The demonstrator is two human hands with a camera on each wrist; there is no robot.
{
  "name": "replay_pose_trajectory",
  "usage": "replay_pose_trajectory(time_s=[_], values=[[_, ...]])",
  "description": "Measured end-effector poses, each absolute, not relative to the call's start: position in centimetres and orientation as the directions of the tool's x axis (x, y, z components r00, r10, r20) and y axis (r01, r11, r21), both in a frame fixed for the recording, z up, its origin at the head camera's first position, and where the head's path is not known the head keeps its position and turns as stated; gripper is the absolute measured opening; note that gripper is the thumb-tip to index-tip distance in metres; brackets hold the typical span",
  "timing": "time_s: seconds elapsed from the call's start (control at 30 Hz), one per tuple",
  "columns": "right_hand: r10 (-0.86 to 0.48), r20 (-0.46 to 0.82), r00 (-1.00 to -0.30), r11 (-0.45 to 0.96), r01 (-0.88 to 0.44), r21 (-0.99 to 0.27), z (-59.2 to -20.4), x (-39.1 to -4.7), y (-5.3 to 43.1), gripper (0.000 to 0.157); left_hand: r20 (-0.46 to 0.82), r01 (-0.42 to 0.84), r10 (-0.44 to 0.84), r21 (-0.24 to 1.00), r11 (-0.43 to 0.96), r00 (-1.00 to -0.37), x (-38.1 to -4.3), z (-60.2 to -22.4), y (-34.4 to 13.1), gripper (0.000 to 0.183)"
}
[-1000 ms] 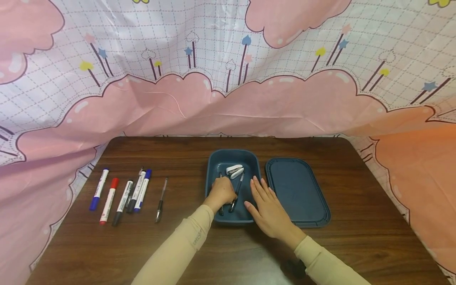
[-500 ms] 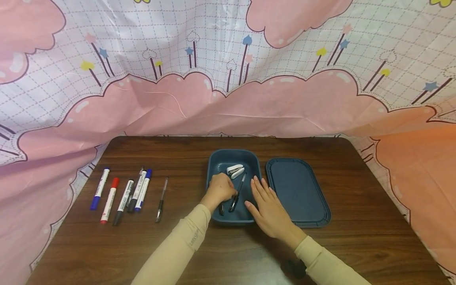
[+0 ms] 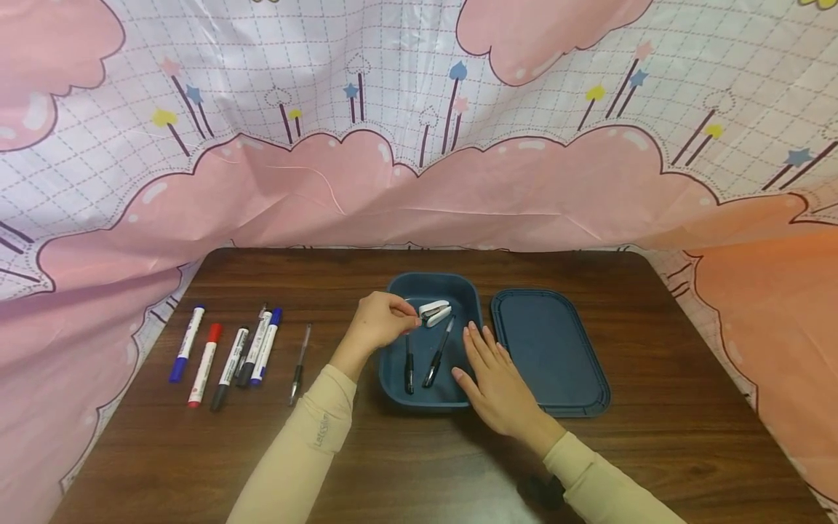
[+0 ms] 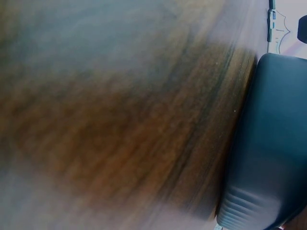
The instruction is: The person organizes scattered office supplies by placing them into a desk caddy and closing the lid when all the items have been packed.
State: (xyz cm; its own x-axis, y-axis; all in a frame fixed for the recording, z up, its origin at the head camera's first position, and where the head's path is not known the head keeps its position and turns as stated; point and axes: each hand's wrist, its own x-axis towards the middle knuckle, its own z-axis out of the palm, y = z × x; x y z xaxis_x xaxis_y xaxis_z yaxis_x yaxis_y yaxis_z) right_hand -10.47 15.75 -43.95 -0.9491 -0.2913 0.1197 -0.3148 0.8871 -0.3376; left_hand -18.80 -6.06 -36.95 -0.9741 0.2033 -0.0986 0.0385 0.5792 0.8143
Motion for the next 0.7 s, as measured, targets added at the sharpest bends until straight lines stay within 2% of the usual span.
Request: replay_pose_trajectory(time_s=[0.43,0.7], values=[[-0.302,0.12,-0.946,0.888,-0.325,-0.327,-43.7,-10.8,15.9,0.069,-0.046,0.01,0.088,0.836,0.549,-0.995,-18.7,-35.5,-10.9,0.02],[-0.298,0.127,-0.946,0.886,-0.324,-0.333,-44.0,-10.6,15.8,0.069,-0.095,-0.066,0.02,0.813,0.578,-0.995,-18.1,-37.2,-14.5,0.024]])
